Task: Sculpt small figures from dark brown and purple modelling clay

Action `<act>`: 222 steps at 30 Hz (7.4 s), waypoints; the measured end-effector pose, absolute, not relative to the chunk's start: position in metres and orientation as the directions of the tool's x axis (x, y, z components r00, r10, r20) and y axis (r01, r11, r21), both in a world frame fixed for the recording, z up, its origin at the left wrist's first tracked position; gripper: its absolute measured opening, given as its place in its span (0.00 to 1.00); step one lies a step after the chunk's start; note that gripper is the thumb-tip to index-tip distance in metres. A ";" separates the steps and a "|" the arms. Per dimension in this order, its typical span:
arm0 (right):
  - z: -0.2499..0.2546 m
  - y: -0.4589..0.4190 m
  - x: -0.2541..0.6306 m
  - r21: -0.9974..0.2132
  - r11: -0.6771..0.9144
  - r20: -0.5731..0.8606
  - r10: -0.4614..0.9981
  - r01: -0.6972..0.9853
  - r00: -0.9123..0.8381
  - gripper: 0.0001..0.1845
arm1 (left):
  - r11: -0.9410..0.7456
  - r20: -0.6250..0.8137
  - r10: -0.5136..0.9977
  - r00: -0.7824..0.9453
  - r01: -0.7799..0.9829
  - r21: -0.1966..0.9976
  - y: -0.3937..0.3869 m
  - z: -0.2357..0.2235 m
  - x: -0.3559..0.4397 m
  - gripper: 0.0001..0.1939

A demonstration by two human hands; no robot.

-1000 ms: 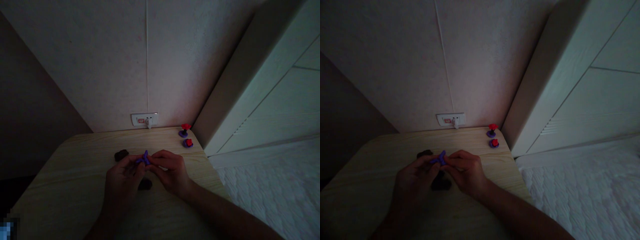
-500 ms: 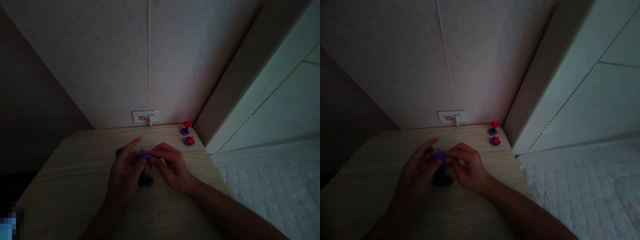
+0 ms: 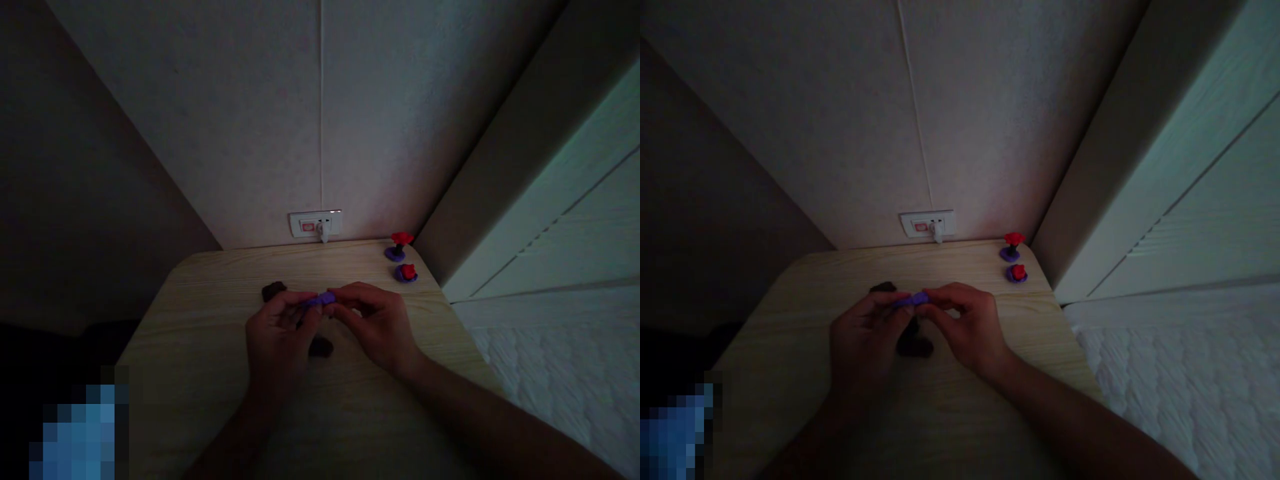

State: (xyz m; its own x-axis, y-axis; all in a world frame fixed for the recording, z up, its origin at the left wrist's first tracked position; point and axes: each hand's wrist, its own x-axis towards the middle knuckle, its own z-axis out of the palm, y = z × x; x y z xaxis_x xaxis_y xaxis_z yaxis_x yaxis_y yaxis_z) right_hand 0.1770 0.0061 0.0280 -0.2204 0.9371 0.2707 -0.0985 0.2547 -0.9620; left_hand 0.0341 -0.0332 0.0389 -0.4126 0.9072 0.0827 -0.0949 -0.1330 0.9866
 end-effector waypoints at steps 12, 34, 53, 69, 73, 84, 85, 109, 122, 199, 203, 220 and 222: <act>0.034 0.013 0.179 -0.901 -0.194 -0.003 0.897 -0.387 -0.442 0.11 | 0.089 -0.190 0.977 -0.095 -0.630 0.772 -0.023 0.040 0.031 0.07; 0.025 0.010 0.176 -0.959 0.008 0.092 0.954 -0.282 -0.287 0.22 | -0.043 0.032 0.961 -0.273 -0.032 0.999 -0.029 0.033 0.026 0.07; 0.034 0.007 0.177 -0.976 0.143 0.182 0.948 -0.162 -0.259 0.14 | -0.163 0.177 0.968 -0.176 0.092 0.982 -0.032 0.035 0.024 0.17; 0.030 0.013 0.179 -0.952 -0.002 0.100 0.943 -0.305 -0.316 0.12 | -0.230 0.279 0.931 -0.234 0.216 0.949 -0.035 0.036 0.029 0.10; 0.031 0.012 0.177 -0.954 0.058 0.145 0.949 -0.295 -0.281 0.14 | -0.175 0.199 0.945 -0.260 0.111 0.978 -0.035 0.041 0.033 0.09; 0.032 0.011 0.185 -0.713 0.681 0.592 0.712 0.167 -0.376 0.18 | -0.101 0.069 0.946 -0.317 -0.086 0.991 -0.033 0.038 0.029 0.09; 0.033 0.011 0.185 -0.720 0.674 0.579 0.714 0.165 -0.393 0.17 | -0.105 0.074 0.945 -0.319 -0.084 0.991 -0.033 0.039 0.028 0.11; 0.029 0.018 0.177 -0.962 -0.007 0.091 0.934 -0.274 -0.346 0.15 | -0.028 -0.071 0.986 -0.151 -0.568 0.822 -0.026 0.035 0.033 0.10; 0.025 0.007 0.178 -0.858 0.514 0.491 0.823 0.006 -0.285 0.12 | -0.069 -0.056 0.952 -0.301 -0.388 0.919 -0.027 0.023 0.029 0.09; 0.030 0.014 0.176 -0.969 0.033 0.146 0.876 -0.245 -0.460 0.13 | -0.043 -0.030 0.990 -0.139 -0.494 0.869 -0.024 0.029 0.022 0.07; 0.028 0.017 0.178 -0.947 0.064 0.204 0.877 -0.314 -0.435 0.08 | -0.004 -0.073 0.991 -0.110 -0.575 0.818 -0.022 0.030 0.024 0.09; 0.028 0.007 0.181 -0.803 0.594 0.558 0.779 0.052 -0.286 0.17 | -0.023 -0.106 0.966 -0.236 -0.485 0.874 -0.025 0.025 0.025 0.11; 0.028 0.006 0.180 -0.829 0.559 0.527 0.792 0.018 -0.307 0.16 | 0.007 -0.108 0.981 -0.160 -0.532 0.847 -0.025 0.026 0.025 0.11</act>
